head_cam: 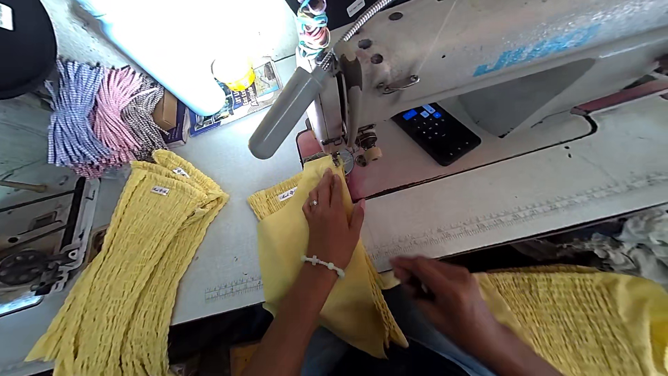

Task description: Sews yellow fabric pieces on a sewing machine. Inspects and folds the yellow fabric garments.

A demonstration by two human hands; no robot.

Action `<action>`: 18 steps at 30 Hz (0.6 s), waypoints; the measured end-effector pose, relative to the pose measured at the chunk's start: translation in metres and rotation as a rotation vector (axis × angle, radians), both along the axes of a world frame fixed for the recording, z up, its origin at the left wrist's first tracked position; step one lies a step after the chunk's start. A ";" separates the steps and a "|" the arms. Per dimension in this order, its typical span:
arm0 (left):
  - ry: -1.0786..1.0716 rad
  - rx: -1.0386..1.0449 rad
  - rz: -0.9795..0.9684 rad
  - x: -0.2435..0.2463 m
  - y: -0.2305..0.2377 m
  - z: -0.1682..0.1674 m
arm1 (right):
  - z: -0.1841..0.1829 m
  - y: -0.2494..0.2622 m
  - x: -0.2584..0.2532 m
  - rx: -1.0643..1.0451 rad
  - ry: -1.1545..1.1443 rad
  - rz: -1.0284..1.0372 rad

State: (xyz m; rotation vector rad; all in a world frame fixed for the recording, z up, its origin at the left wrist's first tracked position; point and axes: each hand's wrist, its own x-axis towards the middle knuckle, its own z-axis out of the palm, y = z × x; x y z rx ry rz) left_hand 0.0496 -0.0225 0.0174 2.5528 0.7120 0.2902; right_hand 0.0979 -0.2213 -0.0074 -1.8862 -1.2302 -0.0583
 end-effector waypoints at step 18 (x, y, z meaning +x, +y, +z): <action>-0.303 -0.425 -0.209 -0.172 -0.095 -0.028 | -0.004 -0.031 -0.065 -0.171 1.255 0.362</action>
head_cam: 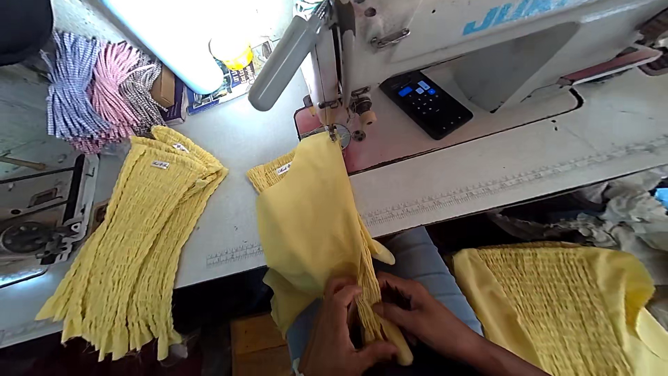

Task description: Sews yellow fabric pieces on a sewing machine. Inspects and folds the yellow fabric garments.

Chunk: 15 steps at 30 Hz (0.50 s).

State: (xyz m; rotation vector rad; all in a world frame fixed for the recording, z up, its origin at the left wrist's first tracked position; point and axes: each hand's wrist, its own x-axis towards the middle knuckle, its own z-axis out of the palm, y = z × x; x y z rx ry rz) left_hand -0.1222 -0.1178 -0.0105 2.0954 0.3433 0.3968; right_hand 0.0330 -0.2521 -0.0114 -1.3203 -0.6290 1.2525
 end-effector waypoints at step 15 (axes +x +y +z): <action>-0.161 -0.294 0.088 -0.065 0.019 0.033 | 0.053 0.023 0.019 0.626 -1.083 0.380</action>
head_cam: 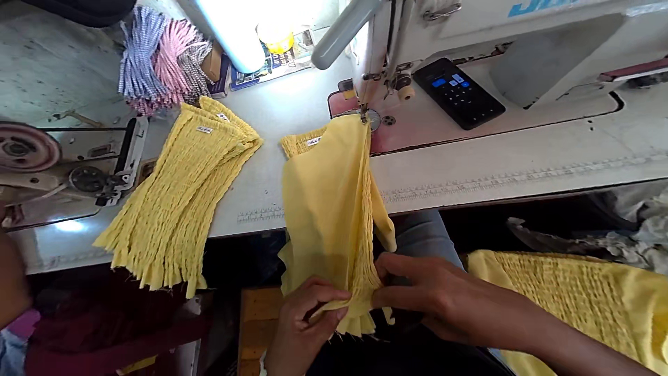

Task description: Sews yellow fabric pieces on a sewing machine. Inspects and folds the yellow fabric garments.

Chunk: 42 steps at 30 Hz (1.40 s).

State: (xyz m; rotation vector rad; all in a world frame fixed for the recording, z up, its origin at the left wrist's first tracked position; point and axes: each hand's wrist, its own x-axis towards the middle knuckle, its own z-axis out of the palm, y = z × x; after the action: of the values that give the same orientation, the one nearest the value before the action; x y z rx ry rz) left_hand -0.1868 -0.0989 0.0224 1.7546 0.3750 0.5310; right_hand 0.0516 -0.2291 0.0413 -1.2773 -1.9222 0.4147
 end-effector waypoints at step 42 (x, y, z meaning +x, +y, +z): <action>-0.301 0.296 0.583 0.019 0.032 0.086 | 0.098 0.134 -0.027 0.166 0.201 0.054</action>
State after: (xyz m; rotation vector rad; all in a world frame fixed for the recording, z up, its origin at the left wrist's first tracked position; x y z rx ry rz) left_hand -0.1674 -0.0669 0.1082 1.7993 0.6198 1.3067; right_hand 0.0250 -0.0954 0.1389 -1.0384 -1.7845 0.3872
